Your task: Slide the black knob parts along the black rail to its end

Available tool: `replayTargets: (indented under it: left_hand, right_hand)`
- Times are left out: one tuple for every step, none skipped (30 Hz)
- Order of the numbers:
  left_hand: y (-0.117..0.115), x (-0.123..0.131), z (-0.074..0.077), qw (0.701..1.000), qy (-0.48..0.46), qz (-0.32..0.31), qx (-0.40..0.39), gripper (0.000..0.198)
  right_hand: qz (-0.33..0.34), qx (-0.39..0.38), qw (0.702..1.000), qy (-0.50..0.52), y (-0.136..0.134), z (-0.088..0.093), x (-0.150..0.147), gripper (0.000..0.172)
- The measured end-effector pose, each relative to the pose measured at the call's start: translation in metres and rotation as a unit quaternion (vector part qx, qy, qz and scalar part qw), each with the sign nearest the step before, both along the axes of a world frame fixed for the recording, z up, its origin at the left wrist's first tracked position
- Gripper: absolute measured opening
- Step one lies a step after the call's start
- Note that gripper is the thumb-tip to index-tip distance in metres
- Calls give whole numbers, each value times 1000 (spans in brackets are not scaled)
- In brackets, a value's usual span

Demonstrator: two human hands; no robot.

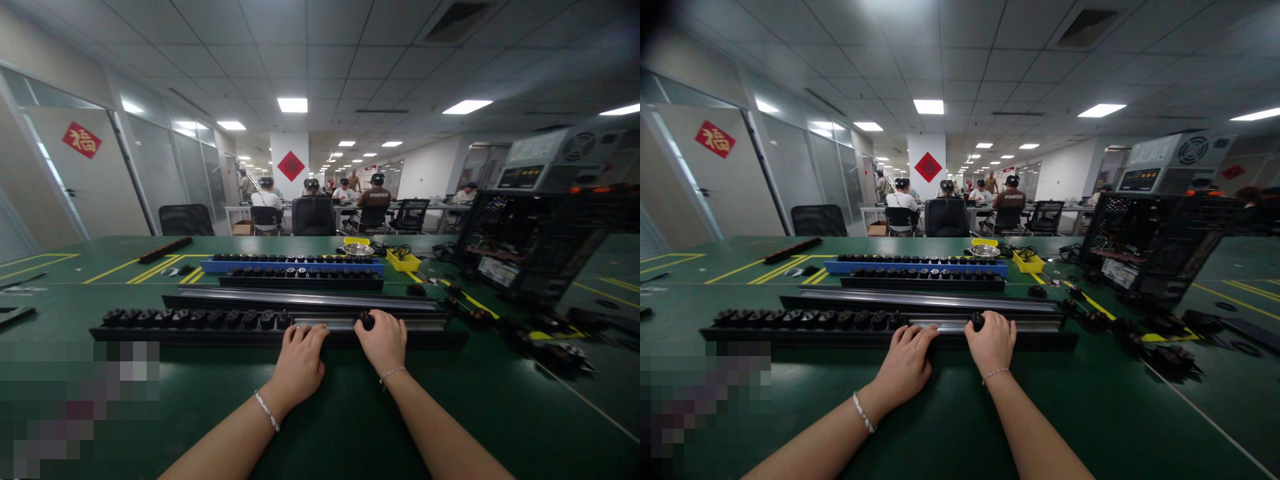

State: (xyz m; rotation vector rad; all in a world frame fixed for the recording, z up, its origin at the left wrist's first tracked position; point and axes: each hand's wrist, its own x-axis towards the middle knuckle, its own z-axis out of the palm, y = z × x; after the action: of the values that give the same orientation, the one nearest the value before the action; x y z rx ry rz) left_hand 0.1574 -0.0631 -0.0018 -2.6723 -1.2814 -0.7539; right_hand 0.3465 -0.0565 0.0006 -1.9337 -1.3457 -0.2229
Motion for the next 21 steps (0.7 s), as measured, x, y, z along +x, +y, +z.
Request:
replayTargets:
  left_hand:
    - [0,0,0,1000,0,1,-1,54]
    - [0,0,0,1000,0,1,-1,54]
    - [0,0,1,1000,0,0,-2,54]
    - [0,0,1,1000,-1,-1,-2,54]
    - [-1,0,1,1000,-1,-1,-2,54]
    - [-1,0,2,1000,-2,-2,-1,53]
    - [-1,0,2,1000,-3,-3,-2,53]
    - [-1,0,2,1000,-3,-3,-2,53]
    - [-1,0,2,1000,-3,-3,-2,53]
    - [-1,-1,2,1000,-2,-2,-2,53]
    - [-1,0,2,1000,-1,-1,-3,53]
    - [-1,0,2,1000,0,0,-3,53]
    - [-1,0,2,1000,1,1,-3,53]
    - [-1,0,1,1000,1,1,-2,54]
    - [-1,0,1,1000,-1,1,-2,54]
    - [-1,0,1,1000,-2,0,-1,54]
    - [-1,0,1,1000,-5,0,-1,55]
    - [-1,1,0,1000,-7,-1,-1,55]
    - [-1,1,1,1000,-9,-1,0,55]
    - [-1,1,1,1000,-10,-1,0,54]
    - [-1,1,1,1000,-10,-1,0,54]
  right_hand:
    - [-2,1,1000,-1,0,0,1,29]
    - [-4,2,1000,-1,0,-1,2,29]
    - [-5,3,1000,-2,0,-1,3,29]
    - [-5,4,1000,-3,0,-1,5,29]
    - [-6,3,1000,-3,0,-2,6,29]
    - [-6,3,1000,-4,0,-2,7,29]
    - [-6,1,1000,-4,0,-2,8,30]
    - [-7,0,1000,-5,0,-2,9,30]
    - [-9,-2,1000,-5,0,-2,10,30]
    - [-11,-4,1000,-5,0,-2,11,31]
    - [-13,-5,1000,-4,0,-1,12,31]
    - [-16,-7,1000,-4,0,-1,13,31]
    - [-18,-8,1000,-4,0,-1,14,30]
    - [-20,-8,1000,-4,0,-1,14,30]
    - [-22,-7,1000,-4,0,-1,14,31]
    - [-23,-6,1000,-5,0,-1,15,31]
    - [-24,-4,1000,-6,0,-1,15,31]
    - [-23,-2,1000,-7,0,-1,15,31]
    - [-23,0,1000,-7,0,-1,15,30]
    - [-22,3,1000,-7,0,-1,15,30]
    - [-21,4,1000,-6,0,-2,15,30]
